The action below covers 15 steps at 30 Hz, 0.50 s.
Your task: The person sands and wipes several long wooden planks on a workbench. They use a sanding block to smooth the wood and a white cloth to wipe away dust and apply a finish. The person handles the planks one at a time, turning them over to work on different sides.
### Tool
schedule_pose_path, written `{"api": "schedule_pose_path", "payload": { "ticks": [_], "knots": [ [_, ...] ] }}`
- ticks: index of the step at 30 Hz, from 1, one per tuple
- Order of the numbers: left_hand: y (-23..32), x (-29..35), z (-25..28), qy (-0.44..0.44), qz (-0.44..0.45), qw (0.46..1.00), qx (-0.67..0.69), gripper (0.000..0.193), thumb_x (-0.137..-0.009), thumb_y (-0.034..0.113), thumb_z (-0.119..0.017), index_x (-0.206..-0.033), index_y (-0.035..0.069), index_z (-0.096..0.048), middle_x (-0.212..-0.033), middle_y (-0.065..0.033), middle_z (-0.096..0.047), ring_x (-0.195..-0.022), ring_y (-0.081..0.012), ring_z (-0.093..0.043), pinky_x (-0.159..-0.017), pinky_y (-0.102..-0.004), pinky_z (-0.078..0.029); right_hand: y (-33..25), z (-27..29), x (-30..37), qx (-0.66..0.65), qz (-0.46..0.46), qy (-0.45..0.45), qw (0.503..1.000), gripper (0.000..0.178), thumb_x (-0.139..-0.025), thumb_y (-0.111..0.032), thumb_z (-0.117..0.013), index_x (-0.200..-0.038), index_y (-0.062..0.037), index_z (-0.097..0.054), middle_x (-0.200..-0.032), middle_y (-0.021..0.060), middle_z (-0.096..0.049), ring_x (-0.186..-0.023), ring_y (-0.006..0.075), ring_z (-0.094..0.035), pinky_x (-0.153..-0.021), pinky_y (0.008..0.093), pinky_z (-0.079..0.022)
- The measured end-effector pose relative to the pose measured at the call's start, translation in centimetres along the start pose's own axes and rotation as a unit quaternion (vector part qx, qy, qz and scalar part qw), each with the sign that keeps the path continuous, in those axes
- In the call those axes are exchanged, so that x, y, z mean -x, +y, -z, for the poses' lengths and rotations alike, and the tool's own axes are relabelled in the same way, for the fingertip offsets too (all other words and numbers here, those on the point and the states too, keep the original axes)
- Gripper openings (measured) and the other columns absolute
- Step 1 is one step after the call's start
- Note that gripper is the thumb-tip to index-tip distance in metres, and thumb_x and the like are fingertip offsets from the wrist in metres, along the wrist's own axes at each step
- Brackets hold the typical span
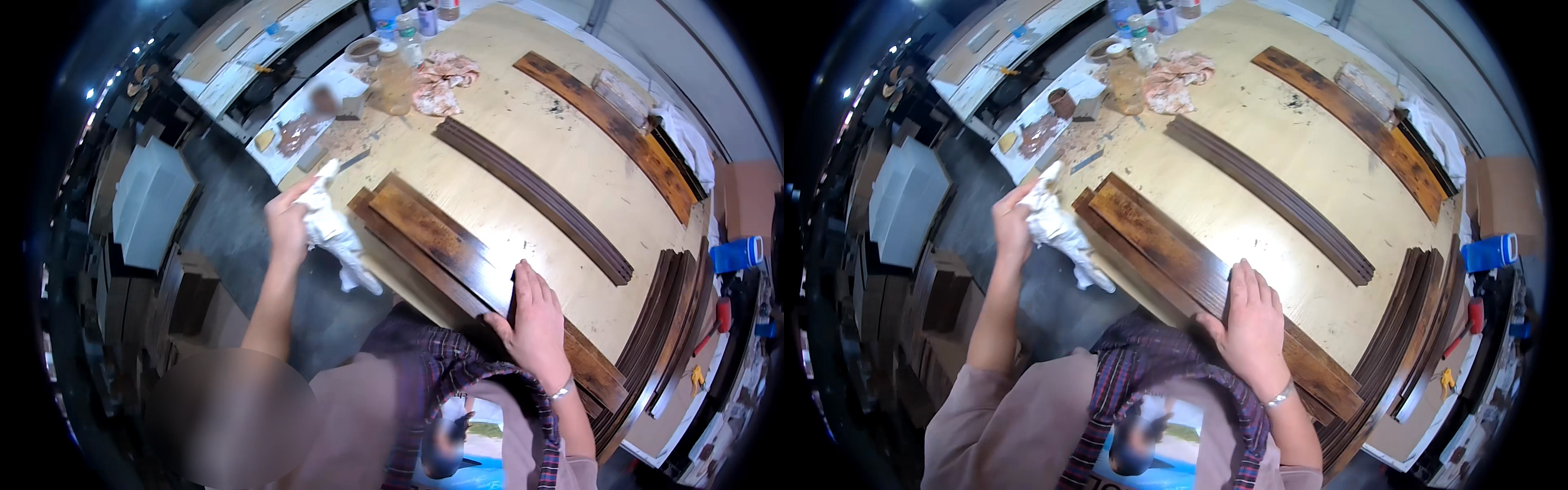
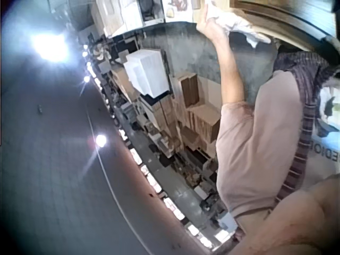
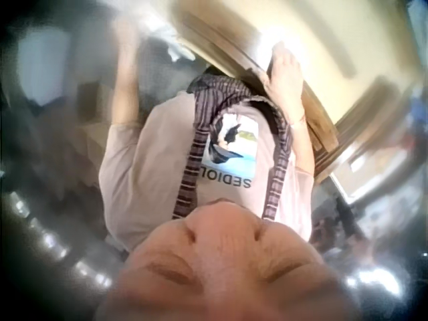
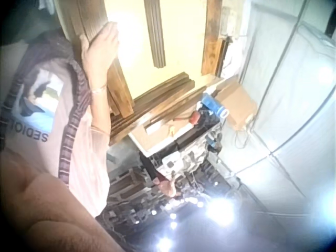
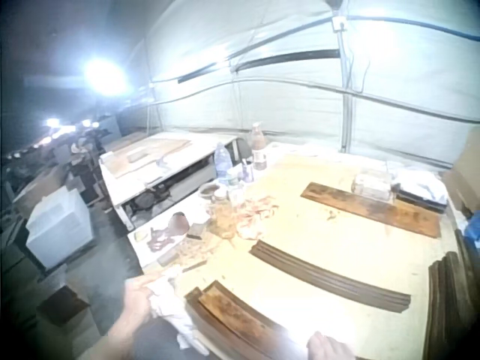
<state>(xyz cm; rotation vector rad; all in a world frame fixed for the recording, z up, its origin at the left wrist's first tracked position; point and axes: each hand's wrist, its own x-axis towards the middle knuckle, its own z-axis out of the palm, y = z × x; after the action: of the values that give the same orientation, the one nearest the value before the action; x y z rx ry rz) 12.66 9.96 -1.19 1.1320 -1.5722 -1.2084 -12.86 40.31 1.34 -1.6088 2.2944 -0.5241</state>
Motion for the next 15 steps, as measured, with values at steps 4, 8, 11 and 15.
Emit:
{"api": "schedule_pose_path", "payload": {
  "ticks": [4, 8, 11, 15],
  "knots": [
    [1.2, 1.0, 1.0, 0.004, 0.010, 0.985, 0.173, 0.046, -0.077, -0.012, -0.039, -0.120, -0.017, -0.056, -0.116, -0.0207, -0.064, -0.103, -0.0227, -0.065, -0.093, -0.0310, -0.050, 3.1, 3.8, -2.3, -0.062, -0.017, -0.001, 0.998, 0.060, -0.084, -0.030, -0.070, -0.133, -0.0017, -0.052, -0.141, 0.0215, -0.045, -0.127, 0.0383, -0.046, -0.107, 0.0435, -0.039],
    [-1.0, 1.3, 1.2, -0.003, 0.008, 0.986, 0.165, 0.045, -0.078, -0.012, -0.038, -0.119, -0.017, -0.056, -0.113, -0.0208, -0.065, -0.100, -0.0228, -0.066, -0.092, -0.0316, -0.051, 9.4, 2.6, -9.0, 0.045, -0.094, 0.051, 0.993, 0.040, -0.082, -0.024, -0.070, -0.112, -0.0006, -0.060, -0.112, 0.0162, -0.058, -0.105, 0.0345, -0.059, -0.087, 0.0415, -0.051],
    [-1.2, 1.0, 0.6, -0.002, 0.003, 0.984, 0.178, 0.046, -0.078, -0.013, -0.036, -0.118, -0.017, -0.057, -0.111, -0.0202, -0.066, -0.099, -0.0225, -0.066, -0.091, -0.0312, -0.052, 13.9, -1.3, -12.4, 0.200, -0.079, 0.043, 0.976, 0.028, -0.079, -0.020, -0.071, -0.097, -0.0034, -0.056, -0.100, 0.0146, -0.057, -0.096, 0.0323, -0.060, -0.076, 0.0414, -0.054],
    [0.2, -0.3, 1.4, 0.012, -0.026, 0.992, 0.121, 0.046, -0.077, -0.008, -0.038, -0.117, -0.016, -0.059, -0.112, -0.0195, -0.066, -0.100, -0.0226, -0.066, -0.092, -0.0310, -0.050, 16.7, -5.1, -13.9, 0.302, -0.040, 0.074, 0.950, 0.024, -0.076, -0.012, -0.068, -0.094, -0.0075, -0.051, -0.095, 0.0116, -0.054, -0.091, 0.0290, -0.059, -0.066, 0.0369, -0.056]
  ]
}}
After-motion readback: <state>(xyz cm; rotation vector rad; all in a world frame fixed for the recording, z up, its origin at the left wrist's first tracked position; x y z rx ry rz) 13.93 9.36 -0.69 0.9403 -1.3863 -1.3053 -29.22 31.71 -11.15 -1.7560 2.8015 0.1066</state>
